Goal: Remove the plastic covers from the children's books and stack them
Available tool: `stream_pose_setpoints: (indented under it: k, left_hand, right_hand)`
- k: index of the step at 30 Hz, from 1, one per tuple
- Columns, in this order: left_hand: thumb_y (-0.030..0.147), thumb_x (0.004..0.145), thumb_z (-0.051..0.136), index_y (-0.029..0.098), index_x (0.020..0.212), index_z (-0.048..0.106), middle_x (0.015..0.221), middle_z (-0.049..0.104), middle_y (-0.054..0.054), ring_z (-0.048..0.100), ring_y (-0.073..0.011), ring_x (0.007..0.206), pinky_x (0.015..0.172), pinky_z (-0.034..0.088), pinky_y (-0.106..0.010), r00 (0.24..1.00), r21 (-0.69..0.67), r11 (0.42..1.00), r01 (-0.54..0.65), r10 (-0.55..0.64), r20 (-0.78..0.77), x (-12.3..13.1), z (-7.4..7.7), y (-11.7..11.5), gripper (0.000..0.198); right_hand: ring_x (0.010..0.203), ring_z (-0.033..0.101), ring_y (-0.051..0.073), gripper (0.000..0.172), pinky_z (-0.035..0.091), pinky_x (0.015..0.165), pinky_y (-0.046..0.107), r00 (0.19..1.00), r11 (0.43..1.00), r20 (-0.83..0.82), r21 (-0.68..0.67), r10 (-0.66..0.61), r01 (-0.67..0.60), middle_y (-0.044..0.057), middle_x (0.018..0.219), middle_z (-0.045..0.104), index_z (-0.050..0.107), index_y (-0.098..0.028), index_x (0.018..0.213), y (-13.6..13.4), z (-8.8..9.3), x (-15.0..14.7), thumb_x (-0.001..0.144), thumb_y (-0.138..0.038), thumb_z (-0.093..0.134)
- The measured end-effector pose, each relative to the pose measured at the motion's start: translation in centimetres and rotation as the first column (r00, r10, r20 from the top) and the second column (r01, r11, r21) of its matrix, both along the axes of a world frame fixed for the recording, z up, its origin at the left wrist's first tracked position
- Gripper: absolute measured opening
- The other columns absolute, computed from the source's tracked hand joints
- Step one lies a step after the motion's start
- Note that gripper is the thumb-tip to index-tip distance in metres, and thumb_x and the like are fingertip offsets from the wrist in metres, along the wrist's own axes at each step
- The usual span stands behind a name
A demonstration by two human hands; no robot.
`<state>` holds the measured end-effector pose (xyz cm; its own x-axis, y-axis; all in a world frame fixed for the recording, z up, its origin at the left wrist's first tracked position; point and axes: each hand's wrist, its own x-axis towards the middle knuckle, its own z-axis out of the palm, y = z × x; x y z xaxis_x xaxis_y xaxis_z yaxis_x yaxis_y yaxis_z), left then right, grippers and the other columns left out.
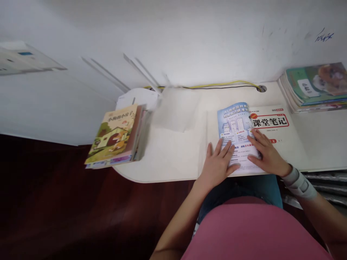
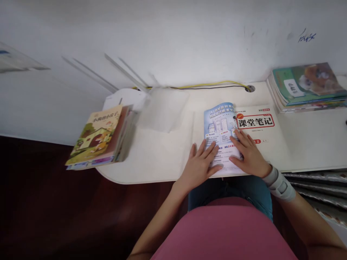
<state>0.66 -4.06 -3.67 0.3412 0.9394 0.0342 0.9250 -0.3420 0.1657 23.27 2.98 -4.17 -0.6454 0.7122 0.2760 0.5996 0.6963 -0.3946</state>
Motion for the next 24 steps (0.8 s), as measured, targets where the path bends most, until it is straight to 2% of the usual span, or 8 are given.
stream_pose_setpoints:
  k: [6, 11, 16, 20, 24]
  left_hand:
    - [0.055, 0.089, 0.042, 0.021, 0.139, 0.043, 0.147, 0.041, -0.008, 0.020, -0.0353, 0.141, 0.108, 0.022, -0.066, 0.997, -0.022, 0.997, -0.071, 0.070, -0.024, -0.4, 0.4, 0.9, 0.060]
    - [0.054, 0.088, 0.044, 0.023, 0.141, 0.040, 0.150, 0.034, -0.010, 0.020, -0.0364, 0.141, 0.106, 0.027, -0.064, 0.994, -0.048, 0.994, -0.102, 0.100, -0.045, -0.4, 0.4, 1.9, 0.062]
    - [0.047, 0.090, 0.046, 0.024, 0.138, 0.045, 0.152, 0.031, -0.010, 0.023, -0.0370, 0.140, 0.106, 0.030, -0.062, 0.985, -0.031, 0.988, -0.153, 0.150, -0.087, -1.2, 0.7, 0.8, 0.053]
    - [0.041, 0.092, 0.046, 0.023, 0.134, 0.050, 0.151, 0.033, -0.010, 0.022, -0.0346, 0.141, 0.107, 0.031, -0.060, 0.984, -0.001, 0.986, -0.168, 0.167, -0.058, -1.7, 0.8, 0.3, 0.046]
    - [0.047, 0.093, 0.039, 0.019, 0.142, 0.038, 0.151, 0.031, -0.011, 0.021, -0.0327, 0.141, 0.108, 0.029, -0.059, 0.989, 0.003, 0.989, -0.147, 0.147, 0.016, 0.1, 0.9, 1.0, 0.056]
  right_hand:
    - [0.143, 0.019, 0.027, 0.061, 0.027, 0.110, 0.052, 0.998, 0.999, 0.048, 0.002, -0.036, 0.036, 0.013, 0.154, 0.026, 0.032, -0.020, 0.145, -0.3, 0.0, -0.3, 0.089, -0.041, 0.047]
    - [0.142, 0.019, 0.026, 0.063, 0.029, 0.110, 0.051, 0.997, 0.998, 0.049, 0.007, -0.057, 0.057, 0.014, 0.155, 0.022, 0.027, -0.019, 0.147, -0.2, -0.1, -0.5, 0.091, -0.043, 0.044]
    - [0.143, 0.014, 0.028, 0.068, 0.024, 0.111, 0.053, 0.997, 1.000, 0.080, -0.018, 0.015, -0.013, 0.011, 0.157, 0.017, 0.022, -0.022, 0.149, -0.1, 0.0, -0.3, 0.090, -0.048, 0.045]
    - [0.144, 0.014, 0.027, 0.072, 0.024, 0.111, 0.052, 0.999, 0.999, 0.037, -0.028, 0.040, -0.039, 0.012, 0.157, 0.015, 0.017, -0.022, 0.150, 0.0, -0.1, -0.3, 0.090, -0.049, 0.045]
    - [0.143, 0.016, 0.026, 0.070, 0.025, 0.112, 0.051, 0.999, 1.000, 0.016, -0.002, 0.032, -0.032, 0.013, 0.156, 0.017, 0.018, -0.021, 0.150, 0.0, -0.5, -0.3, 0.090, -0.046, 0.046]
